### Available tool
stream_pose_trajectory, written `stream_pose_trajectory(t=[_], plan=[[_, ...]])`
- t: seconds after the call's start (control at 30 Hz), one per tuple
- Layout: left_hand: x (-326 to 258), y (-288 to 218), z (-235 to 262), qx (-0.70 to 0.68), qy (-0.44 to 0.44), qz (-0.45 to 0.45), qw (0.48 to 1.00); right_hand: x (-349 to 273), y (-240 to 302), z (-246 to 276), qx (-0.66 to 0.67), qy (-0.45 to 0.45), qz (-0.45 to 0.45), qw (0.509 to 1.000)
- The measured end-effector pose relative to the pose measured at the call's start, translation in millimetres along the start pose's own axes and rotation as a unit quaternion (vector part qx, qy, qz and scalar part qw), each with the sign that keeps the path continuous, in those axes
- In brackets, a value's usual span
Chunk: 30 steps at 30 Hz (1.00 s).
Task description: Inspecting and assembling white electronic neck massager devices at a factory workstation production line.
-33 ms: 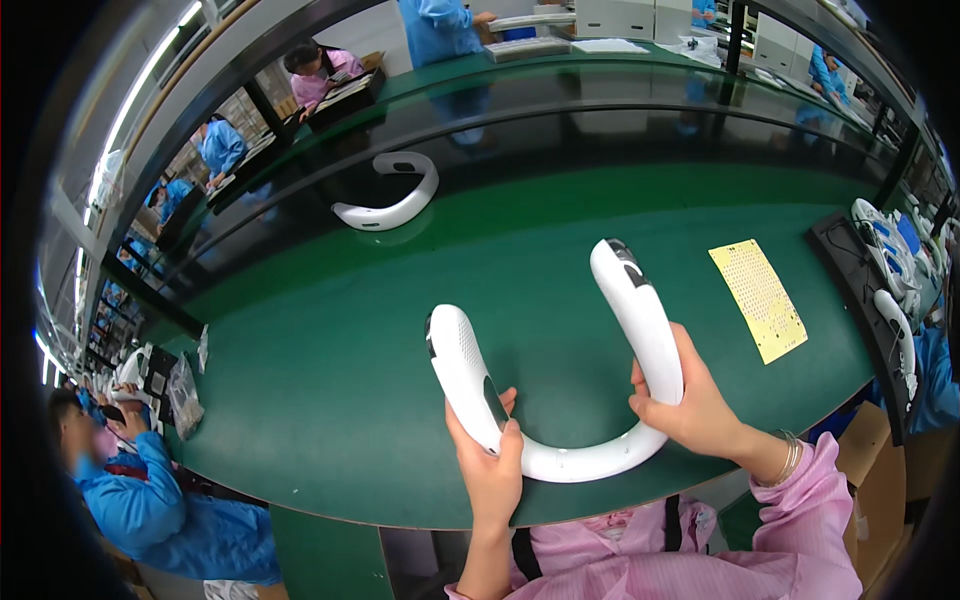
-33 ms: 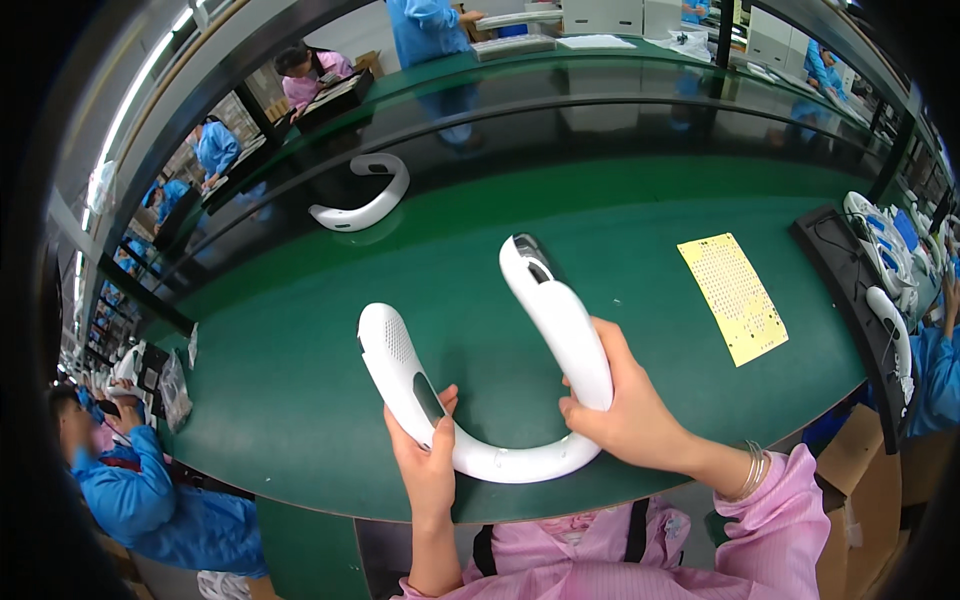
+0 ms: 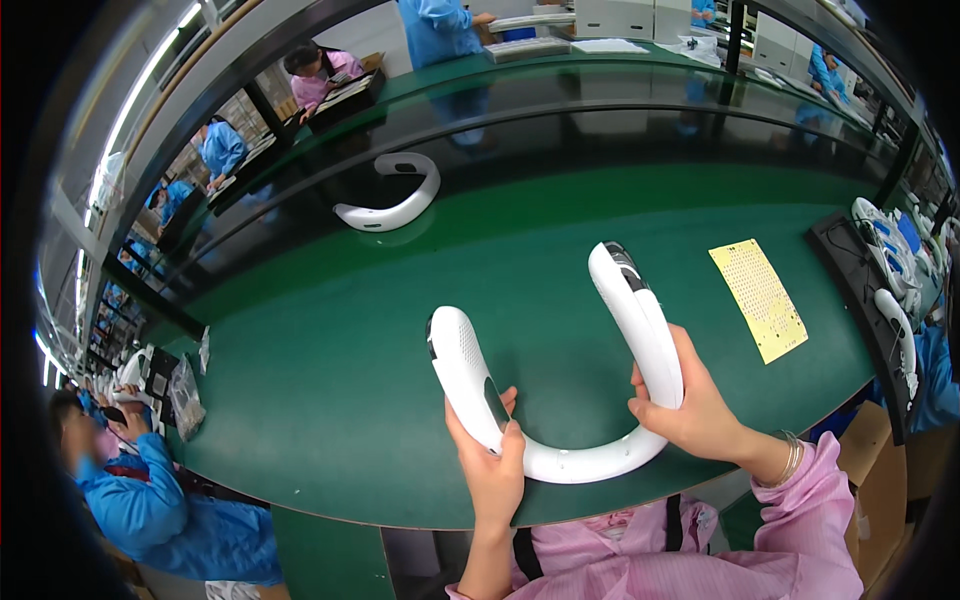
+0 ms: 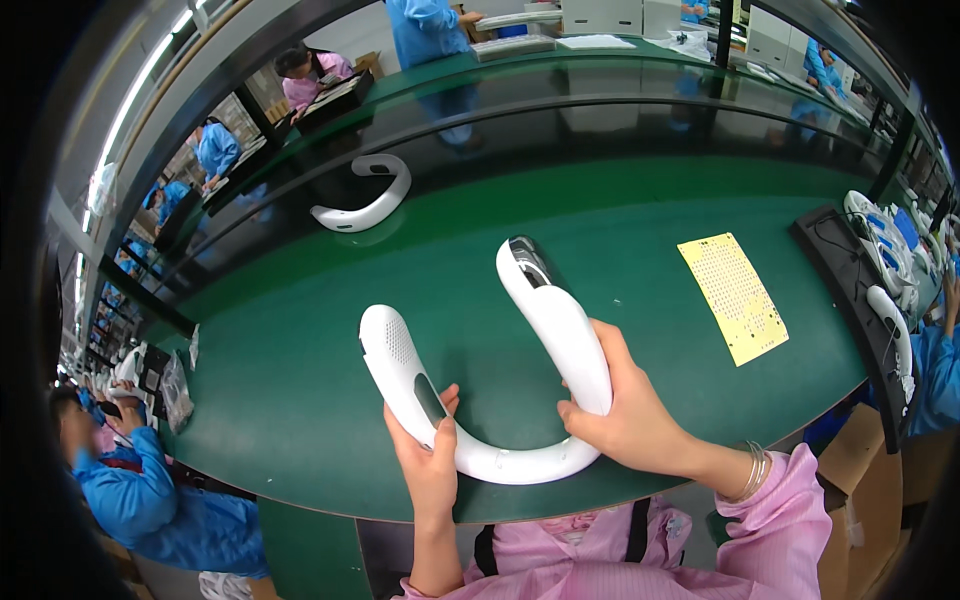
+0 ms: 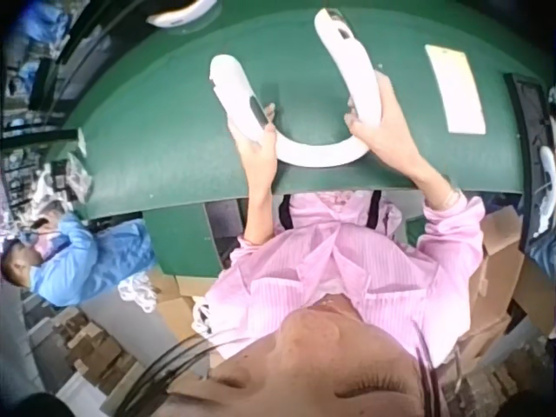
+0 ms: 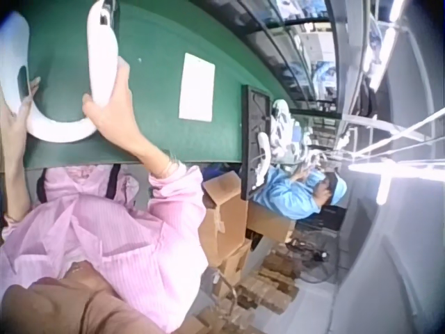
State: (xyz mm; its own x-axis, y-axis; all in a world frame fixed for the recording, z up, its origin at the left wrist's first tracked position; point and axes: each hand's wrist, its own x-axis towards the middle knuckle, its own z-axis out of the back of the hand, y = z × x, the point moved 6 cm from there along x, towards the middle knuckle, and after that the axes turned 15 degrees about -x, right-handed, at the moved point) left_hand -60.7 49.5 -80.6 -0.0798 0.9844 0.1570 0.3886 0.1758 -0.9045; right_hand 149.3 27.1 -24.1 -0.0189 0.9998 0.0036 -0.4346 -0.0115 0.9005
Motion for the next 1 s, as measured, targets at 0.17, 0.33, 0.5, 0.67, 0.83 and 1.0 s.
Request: stream_pose_trajectory(t=[0.17, 0.33, 0.5, 0.67, 0.83, 1.0], plan=[[-1, 4, -3, -0.014, 0.040, 0.015, 0.999, -8, 9, 3, -0.013, 0.017, 0.005, 1.000], [-4, 6, -5, 0.038, 0.053, 0.035, 0.997, -3, 9, 7, -0.033, 0.024, 0.026, 0.999], [-3, 3, -1, 0.094, 0.033, 0.016, 0.995, 55, -16, 16, 0.140, 0.041, -0.072, 0.987], [-3, 8, -11, 0.204, 0.132, -0.041, 0.969, 156, -54, 51, 0.412, -0.133, -0.047, 0.900], [-13, 12, -32, 0.433, 0.278, -0.106, 0.851, 223, -108, 55, 0.111, -0.118, -0.128, 0.979], [1, -2, -43, 0.523, 0.344, -0.319, 0.711, 192, -96, 8, -0.379, -0.229, 0.145, 0.885]])
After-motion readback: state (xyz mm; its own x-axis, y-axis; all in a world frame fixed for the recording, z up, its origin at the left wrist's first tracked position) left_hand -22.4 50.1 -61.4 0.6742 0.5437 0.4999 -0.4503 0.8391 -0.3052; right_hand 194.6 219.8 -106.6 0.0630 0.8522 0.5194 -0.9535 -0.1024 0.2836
